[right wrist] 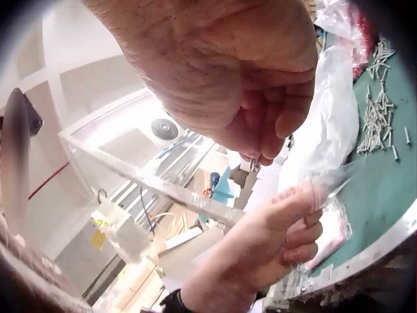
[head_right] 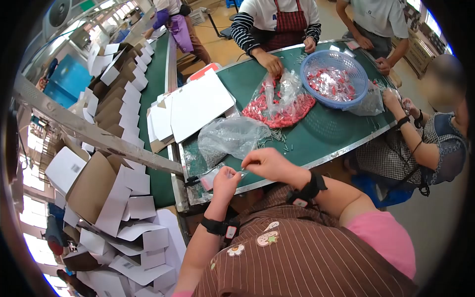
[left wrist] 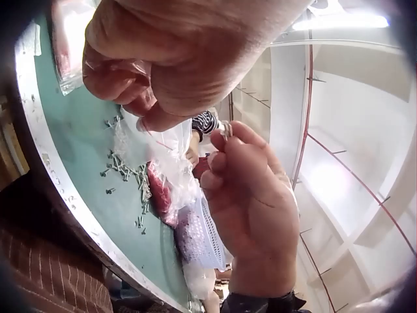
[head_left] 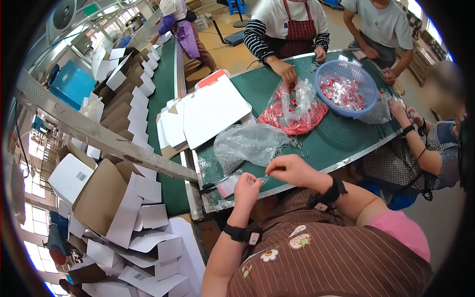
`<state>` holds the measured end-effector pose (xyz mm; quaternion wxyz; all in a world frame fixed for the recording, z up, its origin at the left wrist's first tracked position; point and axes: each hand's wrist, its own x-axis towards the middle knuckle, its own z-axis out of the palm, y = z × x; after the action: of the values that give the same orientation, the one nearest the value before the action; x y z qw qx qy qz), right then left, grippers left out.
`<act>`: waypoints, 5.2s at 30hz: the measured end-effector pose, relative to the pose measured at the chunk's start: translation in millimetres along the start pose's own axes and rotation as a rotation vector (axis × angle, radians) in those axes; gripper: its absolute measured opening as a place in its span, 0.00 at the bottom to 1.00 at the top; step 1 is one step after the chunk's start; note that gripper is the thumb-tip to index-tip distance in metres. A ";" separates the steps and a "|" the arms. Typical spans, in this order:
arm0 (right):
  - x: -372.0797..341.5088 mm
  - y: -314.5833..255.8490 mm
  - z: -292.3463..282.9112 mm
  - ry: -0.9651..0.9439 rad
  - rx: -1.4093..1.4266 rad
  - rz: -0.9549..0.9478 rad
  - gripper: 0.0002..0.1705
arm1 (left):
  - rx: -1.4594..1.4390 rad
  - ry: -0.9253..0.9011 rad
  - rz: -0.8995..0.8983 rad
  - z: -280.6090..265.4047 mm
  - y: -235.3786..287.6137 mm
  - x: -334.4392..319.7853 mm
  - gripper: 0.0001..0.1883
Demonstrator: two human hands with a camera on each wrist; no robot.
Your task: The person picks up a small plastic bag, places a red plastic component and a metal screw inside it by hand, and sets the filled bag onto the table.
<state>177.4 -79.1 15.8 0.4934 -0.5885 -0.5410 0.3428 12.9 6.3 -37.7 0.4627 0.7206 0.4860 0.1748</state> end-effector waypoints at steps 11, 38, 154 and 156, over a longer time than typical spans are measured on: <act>-5.6 -6.4 13.1 -0.173 -0.827 -0.354 0.05 | -0.095 -0.114 -0.012 3.8 10.6 -6.4 0.12; 2.2 27.7 -20.7 -0.286 -0.124 0.231 0.07 | -0.603 -0.290 -0.315 -2.9 14.9 3.0 0.04; 104.7 18.1 39.8 -0.169 -0.799 0.108 0.39 | -0.534 -0.169 -0.376 1.8 -51.9 1.4 0.08; 104.0 11.9 36.2 -0.181 -0.789 0.097 0.40 | -0.132 -0.021 0.101 -4.6 -47.5 -5.5 0.09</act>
<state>165.7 30.7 8.0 0.1635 -0.7249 -0.6439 0.1821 -18.4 8.5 -74.1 0.5049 0.7138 0.4315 0.2224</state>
